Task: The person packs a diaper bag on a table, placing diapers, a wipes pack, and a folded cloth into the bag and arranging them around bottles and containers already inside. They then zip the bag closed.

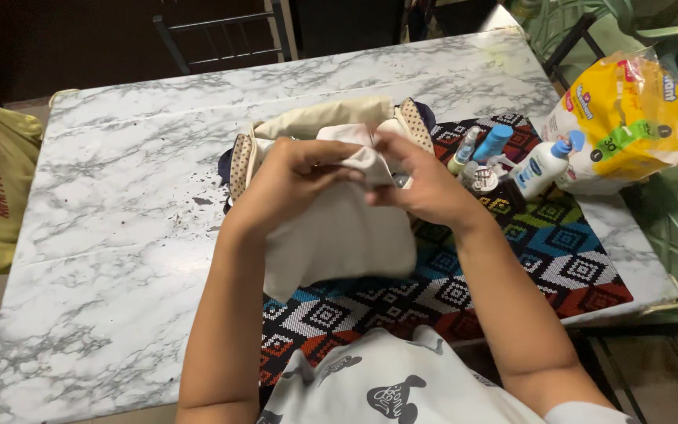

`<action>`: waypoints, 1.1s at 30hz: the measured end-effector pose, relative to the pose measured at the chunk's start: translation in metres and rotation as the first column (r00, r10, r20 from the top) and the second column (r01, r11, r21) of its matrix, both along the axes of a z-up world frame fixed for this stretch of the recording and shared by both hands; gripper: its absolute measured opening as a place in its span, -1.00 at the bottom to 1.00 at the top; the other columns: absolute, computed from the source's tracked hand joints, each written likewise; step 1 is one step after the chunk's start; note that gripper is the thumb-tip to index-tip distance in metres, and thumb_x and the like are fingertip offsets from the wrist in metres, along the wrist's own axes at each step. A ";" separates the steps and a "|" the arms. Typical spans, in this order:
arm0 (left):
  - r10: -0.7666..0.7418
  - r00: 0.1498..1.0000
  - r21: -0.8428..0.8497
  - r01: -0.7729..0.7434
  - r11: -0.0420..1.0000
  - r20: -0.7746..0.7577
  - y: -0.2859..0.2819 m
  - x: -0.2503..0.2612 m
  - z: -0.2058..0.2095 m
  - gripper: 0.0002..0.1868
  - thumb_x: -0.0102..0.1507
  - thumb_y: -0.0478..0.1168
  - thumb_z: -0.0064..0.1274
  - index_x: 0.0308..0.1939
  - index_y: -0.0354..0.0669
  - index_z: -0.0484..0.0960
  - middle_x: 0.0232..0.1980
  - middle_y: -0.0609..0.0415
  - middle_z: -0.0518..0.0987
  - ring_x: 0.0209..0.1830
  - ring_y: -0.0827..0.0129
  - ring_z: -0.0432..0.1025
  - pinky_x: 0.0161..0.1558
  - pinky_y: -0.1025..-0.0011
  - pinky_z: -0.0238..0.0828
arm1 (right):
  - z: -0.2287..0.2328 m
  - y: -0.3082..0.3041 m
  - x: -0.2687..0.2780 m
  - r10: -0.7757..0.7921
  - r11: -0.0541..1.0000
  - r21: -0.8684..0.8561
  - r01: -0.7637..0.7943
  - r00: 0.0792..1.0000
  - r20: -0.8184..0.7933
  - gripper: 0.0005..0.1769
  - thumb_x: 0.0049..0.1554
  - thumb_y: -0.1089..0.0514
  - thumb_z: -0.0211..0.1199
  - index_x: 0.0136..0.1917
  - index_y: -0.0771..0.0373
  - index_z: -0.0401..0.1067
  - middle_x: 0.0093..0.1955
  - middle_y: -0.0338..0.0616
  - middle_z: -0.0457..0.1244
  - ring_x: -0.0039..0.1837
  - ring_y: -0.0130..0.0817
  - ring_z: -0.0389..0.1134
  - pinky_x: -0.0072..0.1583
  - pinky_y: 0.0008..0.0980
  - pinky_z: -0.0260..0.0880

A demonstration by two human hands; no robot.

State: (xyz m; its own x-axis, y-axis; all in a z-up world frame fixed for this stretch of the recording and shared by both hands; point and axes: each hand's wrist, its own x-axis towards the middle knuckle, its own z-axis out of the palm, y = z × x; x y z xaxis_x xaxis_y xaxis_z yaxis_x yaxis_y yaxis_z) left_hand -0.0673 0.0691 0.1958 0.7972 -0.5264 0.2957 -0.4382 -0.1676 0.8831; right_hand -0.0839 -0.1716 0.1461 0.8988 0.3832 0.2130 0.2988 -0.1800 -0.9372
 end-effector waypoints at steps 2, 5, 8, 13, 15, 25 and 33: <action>-0.034 0.998 -0.039 0.032 0.999 -0.052 0.006 -0.003 0.011 -0.55 0.13 -0.21 0.34 0.07 -0.25 0.63 -0.11 0.07 0.71 -0.17 0.49 0.62 -0.08 0.50 0.62 | 0.007 0.009 0.003 0.036 0.992 0.120 -0.038 0.999 0.017 -0.52 0.17 0.26 0.35 0.36 0.34 0.44 0.22 -0.04 0.38 0.26 -0.37 0.35 0.27 -0.31 0.37; -0.030 0.988 0.314 0.077 0.946 -0.150 0.025 -0.006 0.021 -0.49 -0.04 -0.16 0.46 -0.06 -0.25 0.67 -0.26 0.08 0.72 -0.32 0.46 0.61 -0.21 0.48 0.57 | 0.015 0.012 0.001 0.010 0.953 0.303 -0.031 0.997 0.073 -0.66 0.20 0.43 0.18 0.23 0.34 0.54 0.11 -0.17 0.43 0.14 -0.46 0.43 0.22 -0.41 0.49; 0.024 0.980 0.547 0.090 0.833 -0.198 0.052 -0.008 0.019 -0.57 -0.05 -0.12 0.48 -0.17 -0.22 0.79 -0.37 0.10 0.74 -0.42 0.46 0.59 -0.30 0.48 0.54 | 0.024 0.006 -0.001 -0.096 0.927 0.372 0.057 0.991 0.088 -0.72 0.28 0.36 0.18 0.24 0.32 0.53 0.10 -0.23 0.43 0.11 -0.53 0.42 0.22 -0.47 0.47; 0.034 0.943 0.248 0.053 0.967 -0.331 0.100 -0.006 0.005 -0.62 0.05 -0.17 0.40 -0.10 -0.27 0.78 -0.39 0.10 0.73 -0.47 0.55 0.50 -0.41 0.54 0.46 | 0.034 -0.011 -0.002 -0.166 0.956 0.242 0.165 0.986 -0.016 -0.75 0.34 0.26 0.25 0.24 0.40 0.56 0.05 -0.18 0.41 0.04 -0.56 0.35 0.13 -0.51 0.38; -0.097 0.899 0.006 0.110 0.994 -0.428 0.115 -0.002 -0.002 -0.65 0.08 -0.22 0.38 -0.12 -0.37 0.78 -0.40 0.06 0.70 -0.51 0.54 0.48 -0.46 0.57 0.40 | 0.035 -0.018 0.003 -0.141 0.943 0.291 0.160 0.986 -0.086 -0.70 0.31 0.21 0.27 0.23 0.45 0.54 0.07 -0.12 0.44 0.04 -0.52 0.40 0.13 -0.49 0.41; -0.298 0.826 -0.752 -0.212 0.624 -0.479 0.085 0.020 -0.050 -0.43 0.17 0.01 0.16 0.06 -0.42 0.51 -0.13 -0.06 0.58 -0.24 0.31 0.46 -0.24 0.37 0.42 | -0.036 0.006 0.019 0.384 0.919 0.157 -0.361 0.736 -0.558 -0.52 0.02 0.24 0.49 0.17 0.52 0.54 0.09 -0.05 0.45 0.11 -0.37 0.43 0.21 -0.31 0.43; -0.447 0.698 -0.824 -0.410 0.390 -0.559 0.072 0.013 -0.075 -0.02 0.13 0.37 -0.06 0.35 -0.37 0.27 0.25 -0.22 0.48 0.17 0.00 0.46 0.14 0.07 0.47 | -0.018 0.012 0.028 0.195 0.847 0.528 0.070 0.882 -0.429 -0.62 0.21 0.13 0.29 0.22 0.39 0.45 0.02 -0.06 0.43 -0.01 -0.35 0.48 0.05 -0.33 0.54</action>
